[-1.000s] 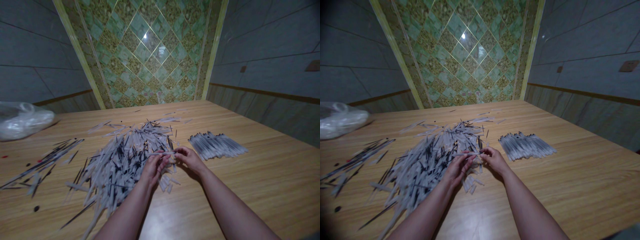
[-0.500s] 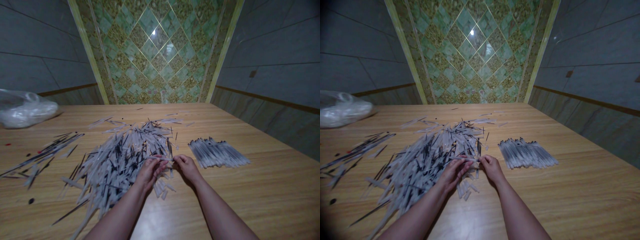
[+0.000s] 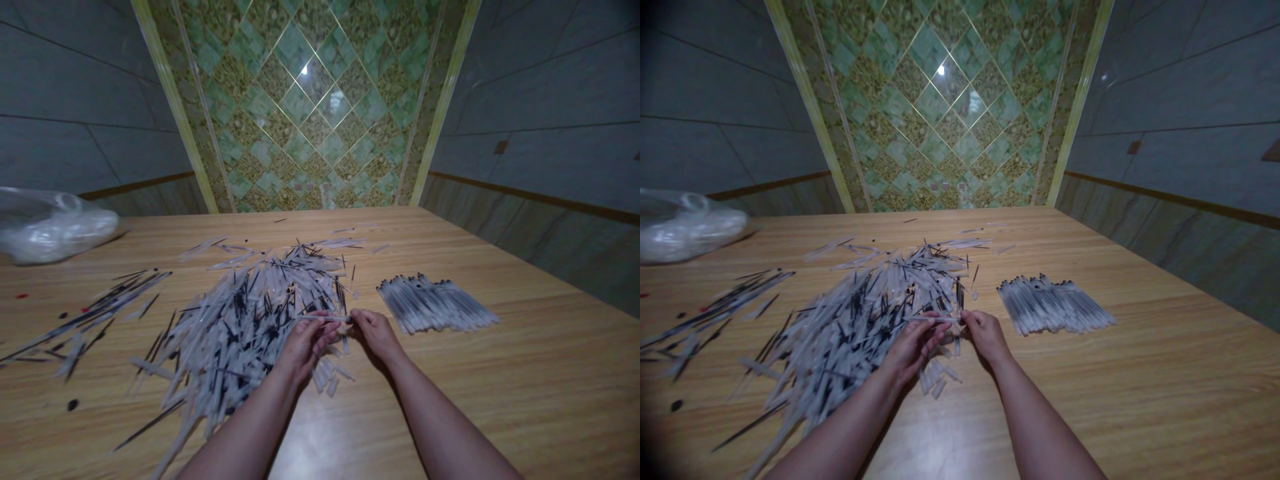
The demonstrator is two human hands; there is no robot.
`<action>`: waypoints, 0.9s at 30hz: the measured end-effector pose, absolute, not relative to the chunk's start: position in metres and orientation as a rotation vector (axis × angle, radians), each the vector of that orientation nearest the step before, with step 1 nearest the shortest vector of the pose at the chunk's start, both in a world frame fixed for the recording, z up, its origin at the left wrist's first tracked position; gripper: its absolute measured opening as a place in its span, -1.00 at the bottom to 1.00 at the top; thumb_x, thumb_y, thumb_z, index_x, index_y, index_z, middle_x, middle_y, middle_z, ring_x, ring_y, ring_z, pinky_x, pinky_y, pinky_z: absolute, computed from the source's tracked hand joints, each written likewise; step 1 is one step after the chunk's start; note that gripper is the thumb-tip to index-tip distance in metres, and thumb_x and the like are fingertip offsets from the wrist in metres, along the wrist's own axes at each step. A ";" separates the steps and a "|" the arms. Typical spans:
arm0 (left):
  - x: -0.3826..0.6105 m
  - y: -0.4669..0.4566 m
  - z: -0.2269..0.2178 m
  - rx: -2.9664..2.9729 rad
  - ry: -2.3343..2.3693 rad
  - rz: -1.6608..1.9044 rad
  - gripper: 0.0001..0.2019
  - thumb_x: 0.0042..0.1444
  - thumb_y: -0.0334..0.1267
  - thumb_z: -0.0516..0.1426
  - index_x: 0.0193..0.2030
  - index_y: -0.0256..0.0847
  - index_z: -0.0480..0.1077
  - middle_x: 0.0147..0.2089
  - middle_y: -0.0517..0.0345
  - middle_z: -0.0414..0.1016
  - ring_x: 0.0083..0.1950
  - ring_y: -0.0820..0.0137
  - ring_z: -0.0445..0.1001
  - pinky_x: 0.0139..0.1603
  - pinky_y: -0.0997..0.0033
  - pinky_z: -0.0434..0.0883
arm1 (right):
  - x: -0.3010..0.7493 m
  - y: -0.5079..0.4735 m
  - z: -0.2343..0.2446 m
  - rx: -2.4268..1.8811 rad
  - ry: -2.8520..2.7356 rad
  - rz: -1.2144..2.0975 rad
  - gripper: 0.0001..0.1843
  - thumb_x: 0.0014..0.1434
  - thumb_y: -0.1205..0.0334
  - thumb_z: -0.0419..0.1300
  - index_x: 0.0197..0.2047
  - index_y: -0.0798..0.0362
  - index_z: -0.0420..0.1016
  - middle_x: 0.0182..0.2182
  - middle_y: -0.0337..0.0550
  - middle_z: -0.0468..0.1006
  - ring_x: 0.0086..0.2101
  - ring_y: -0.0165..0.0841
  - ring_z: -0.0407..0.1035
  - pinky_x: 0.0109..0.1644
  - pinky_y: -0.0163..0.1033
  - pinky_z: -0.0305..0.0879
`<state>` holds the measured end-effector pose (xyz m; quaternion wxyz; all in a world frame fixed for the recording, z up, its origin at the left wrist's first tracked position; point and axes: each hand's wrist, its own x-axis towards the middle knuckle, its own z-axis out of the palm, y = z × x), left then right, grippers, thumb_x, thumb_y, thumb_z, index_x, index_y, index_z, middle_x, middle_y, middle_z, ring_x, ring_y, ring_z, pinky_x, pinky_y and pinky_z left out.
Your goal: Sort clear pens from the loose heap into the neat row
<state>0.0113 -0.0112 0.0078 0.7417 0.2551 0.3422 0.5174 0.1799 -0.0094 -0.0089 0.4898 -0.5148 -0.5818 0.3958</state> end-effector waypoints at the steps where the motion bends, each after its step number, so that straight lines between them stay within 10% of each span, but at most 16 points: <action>1: 0.011 -0.011 0.008 0.556 0.749 1.139 -0.81 -0.06 -0.48 0.15 -0.25 -0.35 0.32 -0.31 -0.07 0.54 -0.26 0.32 0.53 -0.32 0.51 0.48 | 0.181 -0.010 -0.007 -1.228 -1.397 0.985 -0.57 0.04 -0.10 0.06 -0.43 0.13 0.47 -0.55 -0.19 0.44 -0.51 -0.40 0.29 -0.46 -0.34 0.17; 27: -0.005 0.001 0.026 0.793 0.873 1.373 -0.79 -0.04 -0.16 0.15 -0.43 -0.28 0.29 -0.44 0.09 0.49 -0.44 0.47 0.46 -0.43 0.54 0.40 | 0.174 -0.017 0.002 -1.253 -1.711 0.814 -0.75 0.00 0.07 0.16 -0.39 0.07 0.51 -0.47 -0.18 0.47 -0.43 -0.37 0.31 -0.34 -0.30 0.18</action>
